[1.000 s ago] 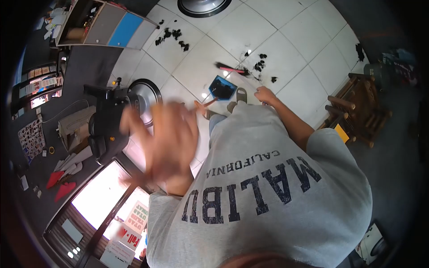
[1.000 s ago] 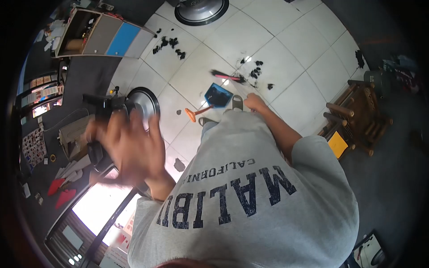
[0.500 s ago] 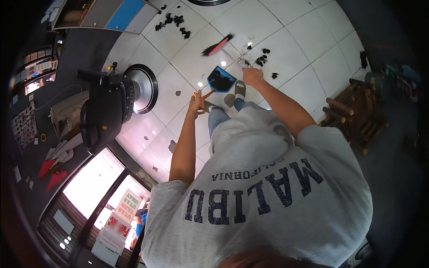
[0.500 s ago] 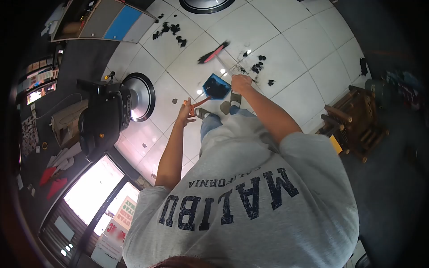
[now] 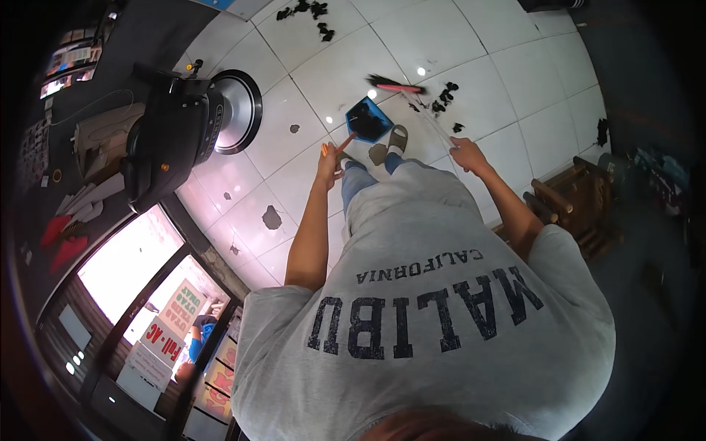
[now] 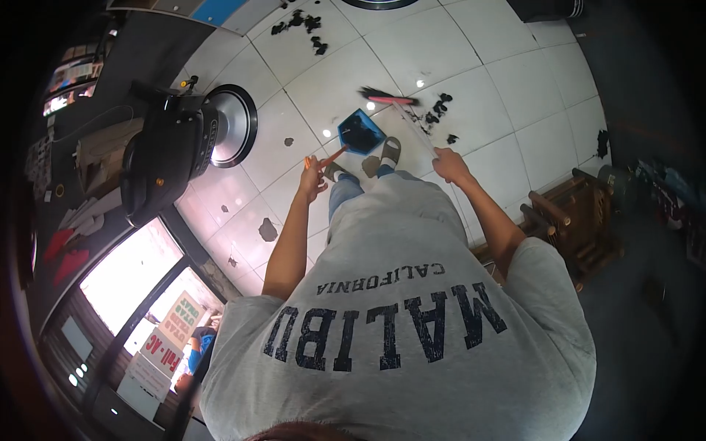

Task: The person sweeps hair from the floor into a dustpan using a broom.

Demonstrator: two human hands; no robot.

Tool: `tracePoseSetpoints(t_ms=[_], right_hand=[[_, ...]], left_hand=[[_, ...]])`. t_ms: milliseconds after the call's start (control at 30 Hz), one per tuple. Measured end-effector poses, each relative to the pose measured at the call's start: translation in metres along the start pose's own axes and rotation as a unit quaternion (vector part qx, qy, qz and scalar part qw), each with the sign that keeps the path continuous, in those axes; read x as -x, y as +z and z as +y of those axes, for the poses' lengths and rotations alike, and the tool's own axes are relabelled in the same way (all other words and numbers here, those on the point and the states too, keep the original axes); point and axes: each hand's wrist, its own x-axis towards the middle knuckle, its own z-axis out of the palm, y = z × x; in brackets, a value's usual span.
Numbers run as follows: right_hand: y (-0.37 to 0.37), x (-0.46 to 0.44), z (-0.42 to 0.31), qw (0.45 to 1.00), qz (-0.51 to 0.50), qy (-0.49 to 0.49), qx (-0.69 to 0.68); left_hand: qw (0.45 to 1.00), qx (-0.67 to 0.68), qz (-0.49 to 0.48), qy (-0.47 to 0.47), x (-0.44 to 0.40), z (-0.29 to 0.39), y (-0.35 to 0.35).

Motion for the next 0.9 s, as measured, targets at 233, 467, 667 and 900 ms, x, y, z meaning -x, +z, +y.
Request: tracePoseSetpoints(t_ms=[233, 467, 667, 900], right_hand=[[0.066, -0.076, -0.067, 0.959, 0.041, -0.161, 0.232], [0.079, -0.136, -0.054, 0.893, 0.018, -0.216, 0.393], [0.000, -0.056, 0.072, 0.921, 0.032, -0.140, 0.363], [-0.030, 0.002, 0.139, 0.968, 0.126, -0.017, 0.218]], left_hand=[[0.985, 0.166, 0.047, 0.010, 0.072, -0.033, -0.029], [0.965, 0.249, 0.066, 0.040, 0.096, -0.039, -0.029], [0.970, 0.226, 0.069, 0.052, 0.094, -0.023, -0.016], [0.985, 0.163, 0.009, 0.051, 0.048, 0.008, -0.010]])
